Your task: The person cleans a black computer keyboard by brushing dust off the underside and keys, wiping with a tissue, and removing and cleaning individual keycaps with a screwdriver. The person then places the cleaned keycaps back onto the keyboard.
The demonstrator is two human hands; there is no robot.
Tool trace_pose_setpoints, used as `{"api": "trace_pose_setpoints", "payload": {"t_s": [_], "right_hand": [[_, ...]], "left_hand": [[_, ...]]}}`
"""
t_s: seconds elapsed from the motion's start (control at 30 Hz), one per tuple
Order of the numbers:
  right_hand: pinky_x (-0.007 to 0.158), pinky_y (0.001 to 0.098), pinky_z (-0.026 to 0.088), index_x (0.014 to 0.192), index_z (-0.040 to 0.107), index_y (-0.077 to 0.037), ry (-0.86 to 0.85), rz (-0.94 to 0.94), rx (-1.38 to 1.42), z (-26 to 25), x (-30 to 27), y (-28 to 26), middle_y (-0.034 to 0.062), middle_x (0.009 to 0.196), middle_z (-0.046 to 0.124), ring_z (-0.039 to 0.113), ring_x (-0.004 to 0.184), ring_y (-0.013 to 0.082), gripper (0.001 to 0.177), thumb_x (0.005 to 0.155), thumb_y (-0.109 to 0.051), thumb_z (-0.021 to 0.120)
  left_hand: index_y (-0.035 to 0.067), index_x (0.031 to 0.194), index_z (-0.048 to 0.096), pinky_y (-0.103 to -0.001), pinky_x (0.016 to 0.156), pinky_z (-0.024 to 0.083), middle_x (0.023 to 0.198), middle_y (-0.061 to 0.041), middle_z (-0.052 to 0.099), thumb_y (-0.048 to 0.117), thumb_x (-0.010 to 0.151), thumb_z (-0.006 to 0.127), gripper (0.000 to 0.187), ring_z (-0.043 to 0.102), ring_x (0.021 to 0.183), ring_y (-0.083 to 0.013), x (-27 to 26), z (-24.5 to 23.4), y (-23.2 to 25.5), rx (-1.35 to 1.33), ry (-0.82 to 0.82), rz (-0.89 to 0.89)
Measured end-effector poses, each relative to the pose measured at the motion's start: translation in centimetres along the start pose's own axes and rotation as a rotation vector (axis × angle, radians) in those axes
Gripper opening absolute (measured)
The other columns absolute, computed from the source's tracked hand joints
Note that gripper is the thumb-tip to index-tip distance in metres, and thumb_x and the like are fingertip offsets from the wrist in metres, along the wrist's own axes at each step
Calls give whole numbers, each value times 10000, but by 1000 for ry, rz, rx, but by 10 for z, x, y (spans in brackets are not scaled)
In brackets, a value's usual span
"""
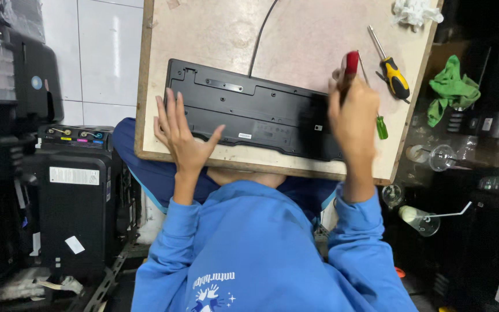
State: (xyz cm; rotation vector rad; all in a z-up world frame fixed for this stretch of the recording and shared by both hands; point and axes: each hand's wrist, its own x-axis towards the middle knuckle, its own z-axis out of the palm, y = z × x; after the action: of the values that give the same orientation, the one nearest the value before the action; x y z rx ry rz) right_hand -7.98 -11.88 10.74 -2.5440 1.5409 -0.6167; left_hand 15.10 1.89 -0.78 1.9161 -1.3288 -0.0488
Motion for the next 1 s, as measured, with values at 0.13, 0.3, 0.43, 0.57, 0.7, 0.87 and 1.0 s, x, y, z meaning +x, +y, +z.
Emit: {"api": "trace_pose_setpoints", "payload": {"t_s": [0.13,0.3,0.43,0.57,0.7,0.87,1.0], "right_hand": [[564,434,476,1093,486,135,243,-70,-51,65,-17,-58,263,793,600,604,664,391,325,851,-72,554],[670,281,512,1137,534,-69,354,-265,294,137,-13,-153,44,835,578,617,725,202,336,863,-262,520],[651,261,521,1083,543,-127,280,-209,477,108,-3,-152,-10,768,573,621,683,176,345,772,-254,625],[489,274,464,837,600,-18,375,39,462,47,-31,-66,118,636,614,597,537,267,150,775,-127,683],[615,339,488,855,643,32,552,298,51,9,-88,48,194,742,651,644,711,333,205,760,-99,770],[616,323,509,794,652,17,588,237,-223,20,-97,54,143,706,661,645,660,297,209,785,-168,749],[516,284,468,832,594,-38,442,-20,19,66,-54,-60,99,668,588,583,555,295,90,792,-117,604]], "left_hand": [[-14,1333,355,-491,987,100,1413,-199,269,597,638,740,1002,202,1302,-391,5,-7,1,10,-61,59],[-59,1338,258,-456,989,160,1379,-209,325,417,644,832,1018,266,1285,-347,-19,29,-48,-3,-19,53],[-76,1336,216,-458,1015,170,1363,-234,331,339,596,872,1073,269,1286,-347,-13,15,-37,13,-21,27],[-46,1369,196,-491,1035,117,1408,-222,260,442,387,902,1305,217,1297,-383,4,-14,-4,-78,-130,22],[-16,1364,243,-522,1032,178,1408,-209,243,433,358,916,1291,256,1270,-399,4,-17,-5,-128,-114,-28],[-21,1368,212,-491,1021,243,1388,-214,290,394,374,920,1289,334,1216,-394,6,-23,-12,-217,-88,-45],[-2,1379,120,-410,1046,279,1373,-164,380,290,442,933,1275,391,1227,-350,8,-35,-21,-326,-99,-75]]}}
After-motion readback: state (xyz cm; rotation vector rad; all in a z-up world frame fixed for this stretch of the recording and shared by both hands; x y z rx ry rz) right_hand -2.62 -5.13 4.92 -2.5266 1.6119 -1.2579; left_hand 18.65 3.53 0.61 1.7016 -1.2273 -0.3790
